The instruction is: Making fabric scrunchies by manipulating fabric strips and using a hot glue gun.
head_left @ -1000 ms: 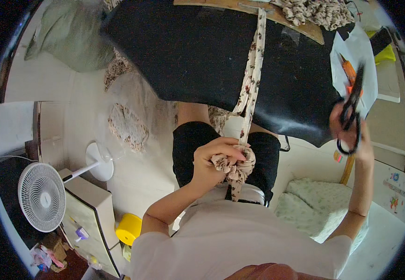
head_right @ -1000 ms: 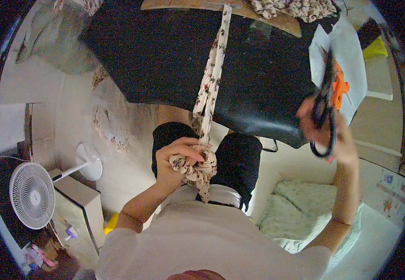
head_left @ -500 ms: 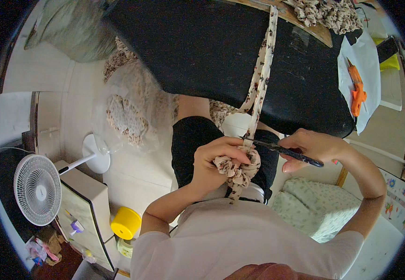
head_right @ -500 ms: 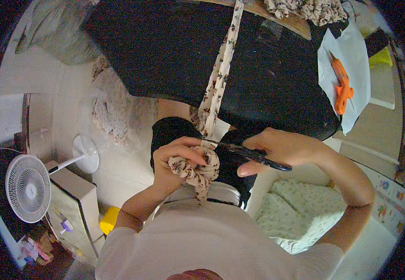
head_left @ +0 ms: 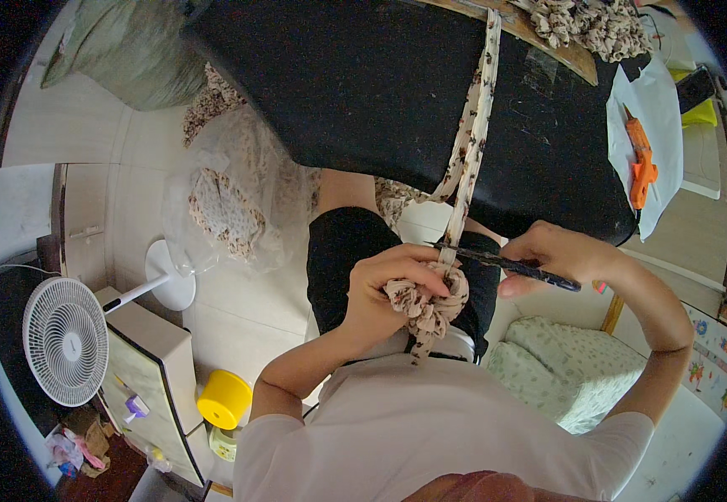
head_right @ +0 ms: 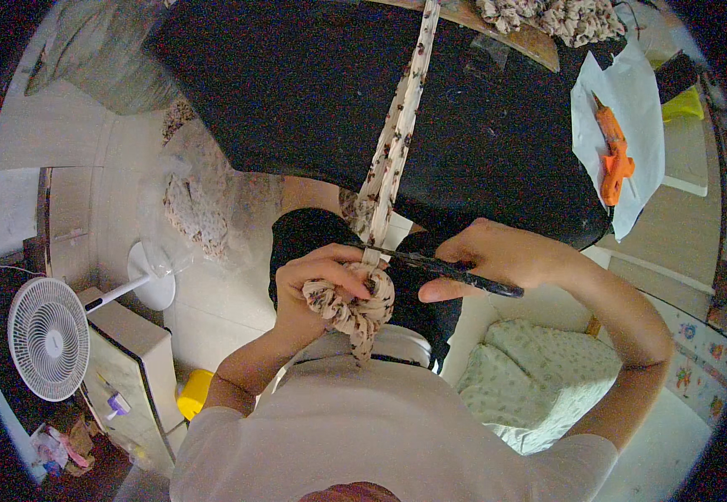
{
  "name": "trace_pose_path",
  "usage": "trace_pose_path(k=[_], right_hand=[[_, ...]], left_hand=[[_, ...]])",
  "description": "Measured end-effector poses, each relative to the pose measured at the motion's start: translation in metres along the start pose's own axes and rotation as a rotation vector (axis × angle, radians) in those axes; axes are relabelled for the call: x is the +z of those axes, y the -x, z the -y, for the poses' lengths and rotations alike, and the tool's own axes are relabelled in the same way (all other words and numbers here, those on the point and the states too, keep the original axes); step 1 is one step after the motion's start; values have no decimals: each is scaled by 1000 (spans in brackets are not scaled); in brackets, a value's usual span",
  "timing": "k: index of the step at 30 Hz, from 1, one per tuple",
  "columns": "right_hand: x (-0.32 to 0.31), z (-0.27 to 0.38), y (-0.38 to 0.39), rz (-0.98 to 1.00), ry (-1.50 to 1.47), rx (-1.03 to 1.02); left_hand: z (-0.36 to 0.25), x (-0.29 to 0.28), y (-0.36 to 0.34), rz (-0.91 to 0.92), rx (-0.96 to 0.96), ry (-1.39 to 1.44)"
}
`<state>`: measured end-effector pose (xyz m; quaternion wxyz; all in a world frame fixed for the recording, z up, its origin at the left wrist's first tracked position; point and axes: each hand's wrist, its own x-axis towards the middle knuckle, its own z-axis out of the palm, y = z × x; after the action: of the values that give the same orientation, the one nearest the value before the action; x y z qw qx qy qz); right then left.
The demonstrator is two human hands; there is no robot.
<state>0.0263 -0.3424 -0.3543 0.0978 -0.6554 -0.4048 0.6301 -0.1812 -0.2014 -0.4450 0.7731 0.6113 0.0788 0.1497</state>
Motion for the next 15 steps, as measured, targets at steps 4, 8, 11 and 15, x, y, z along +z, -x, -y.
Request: trace_pose_path(k=[4, 8, 11, 15], right_hand=[[9, -1, 1, -192, 34, -19], [35, -9, -10, -396, 523, -107], [63, -31, -34, -496, 458, -19], [112, -54, -62, -531, 487, -226]], left_hand=[[8, -1, 1, 2, -20, -10], [4, 2, 8, 0, -100, 29], [3, -1, 13, 36, 52, -38], [-5, -2, 14, 34, 103, -39]])
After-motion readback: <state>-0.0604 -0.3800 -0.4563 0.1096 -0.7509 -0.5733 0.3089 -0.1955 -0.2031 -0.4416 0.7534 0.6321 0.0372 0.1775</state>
